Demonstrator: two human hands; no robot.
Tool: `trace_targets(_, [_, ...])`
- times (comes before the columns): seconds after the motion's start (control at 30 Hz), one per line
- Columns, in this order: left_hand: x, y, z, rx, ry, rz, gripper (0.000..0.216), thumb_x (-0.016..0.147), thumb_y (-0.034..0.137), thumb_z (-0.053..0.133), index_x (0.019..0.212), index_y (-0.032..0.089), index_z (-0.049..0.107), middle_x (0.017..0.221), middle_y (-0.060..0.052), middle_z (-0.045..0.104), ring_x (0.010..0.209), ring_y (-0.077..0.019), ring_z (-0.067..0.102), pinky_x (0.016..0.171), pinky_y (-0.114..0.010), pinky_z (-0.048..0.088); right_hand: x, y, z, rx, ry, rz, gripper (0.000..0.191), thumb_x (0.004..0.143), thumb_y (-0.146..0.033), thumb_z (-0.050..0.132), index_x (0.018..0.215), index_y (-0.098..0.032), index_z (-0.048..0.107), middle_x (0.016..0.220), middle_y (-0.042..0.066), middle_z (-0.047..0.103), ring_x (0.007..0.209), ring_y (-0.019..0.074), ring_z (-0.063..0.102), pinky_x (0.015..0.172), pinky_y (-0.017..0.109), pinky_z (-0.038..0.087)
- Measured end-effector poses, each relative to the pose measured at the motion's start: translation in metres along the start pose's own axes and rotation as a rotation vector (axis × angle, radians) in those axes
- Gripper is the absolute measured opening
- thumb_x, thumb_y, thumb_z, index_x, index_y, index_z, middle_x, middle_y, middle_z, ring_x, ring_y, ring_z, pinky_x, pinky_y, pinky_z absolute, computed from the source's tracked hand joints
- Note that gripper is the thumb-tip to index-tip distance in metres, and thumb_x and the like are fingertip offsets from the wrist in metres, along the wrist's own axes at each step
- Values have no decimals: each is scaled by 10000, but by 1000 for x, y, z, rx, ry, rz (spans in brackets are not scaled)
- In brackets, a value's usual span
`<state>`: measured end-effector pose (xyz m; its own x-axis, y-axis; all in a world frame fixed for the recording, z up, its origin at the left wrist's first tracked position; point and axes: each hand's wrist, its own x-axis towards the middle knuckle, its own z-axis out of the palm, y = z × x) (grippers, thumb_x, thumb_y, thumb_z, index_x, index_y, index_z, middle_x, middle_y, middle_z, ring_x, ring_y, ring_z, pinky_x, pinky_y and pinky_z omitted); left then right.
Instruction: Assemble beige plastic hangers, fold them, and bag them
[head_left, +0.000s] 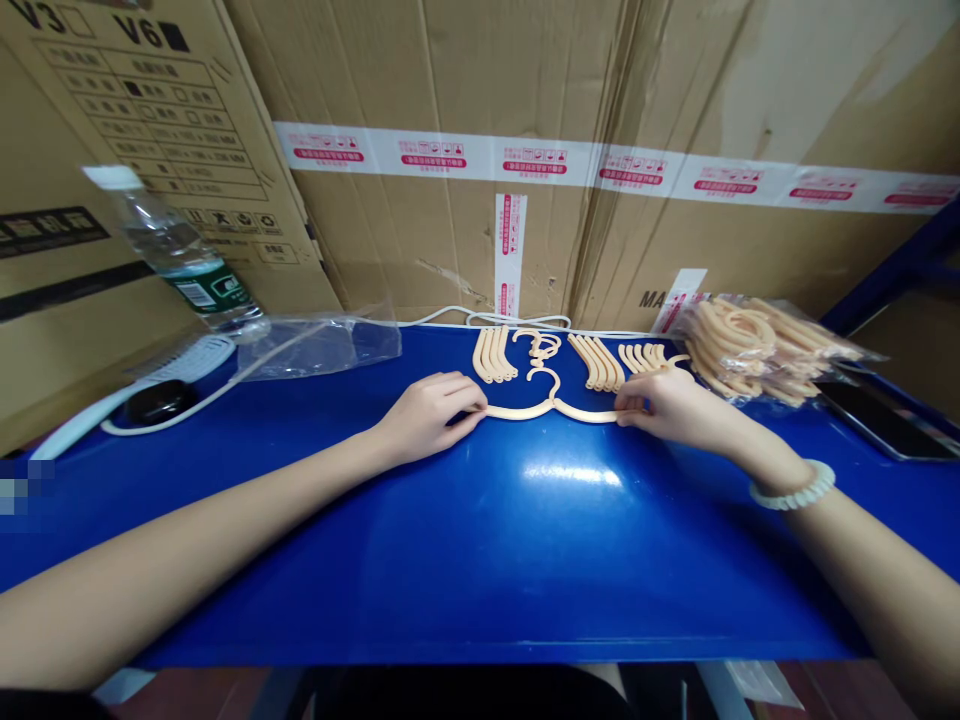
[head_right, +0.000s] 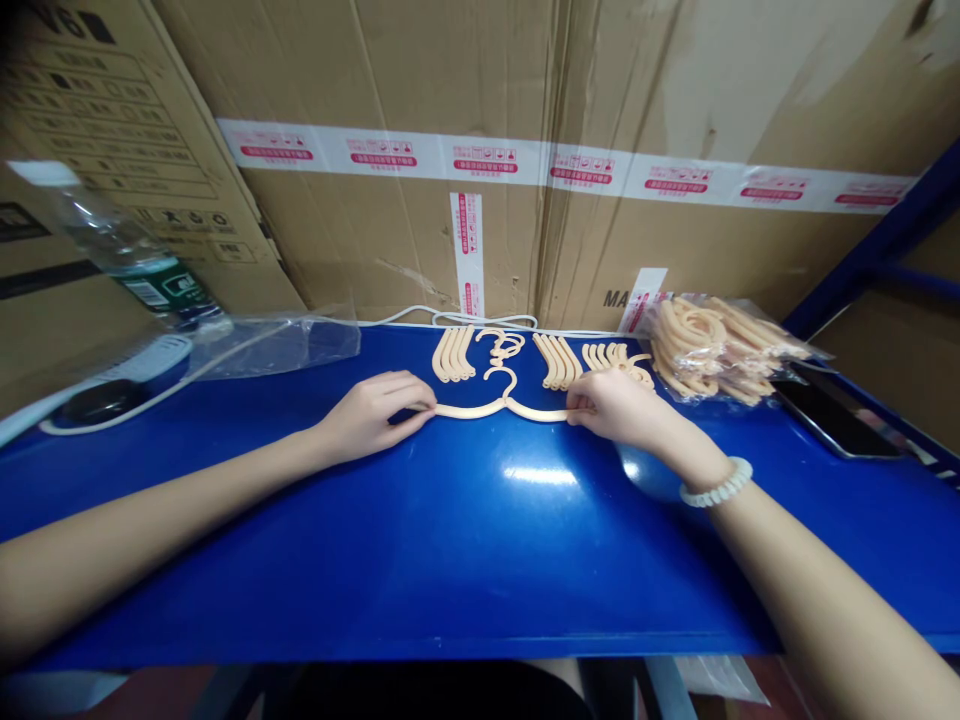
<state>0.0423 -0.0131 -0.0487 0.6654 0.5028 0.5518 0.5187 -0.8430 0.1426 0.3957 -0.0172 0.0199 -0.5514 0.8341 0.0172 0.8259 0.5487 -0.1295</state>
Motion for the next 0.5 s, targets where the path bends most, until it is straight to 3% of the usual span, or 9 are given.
trace_targets(0.3, [0,0,1,37,30,5,149,983,189,504,913,176,635,917,-69,734,863,-206,676,792,-341,474,2,-2,-3,-55,32,-53,89,829,-130,667,826,-190,732,825,64,739,748,232,679,703,326,485])
trace_targets(0.43, [1,1,1,20,43,6,150,976,175,502,918,176,641,929,-75,738,880,-207,680,800,-341,482,-21,-32,-19,12,278,-93,130,923,-220,603,879,-202,723,854,102,727,786,273,670,714,377,498])
trace_targets(0.5, [1,1,1,13,44,8,152,974,169,501,920,174,642,931,-79,737,884,-207,681,799,-341,483,-45,-52,-28,182,443,-58,149,972,-342,615,994,-238,718,947,102,730,834,283,670,755,396,522])
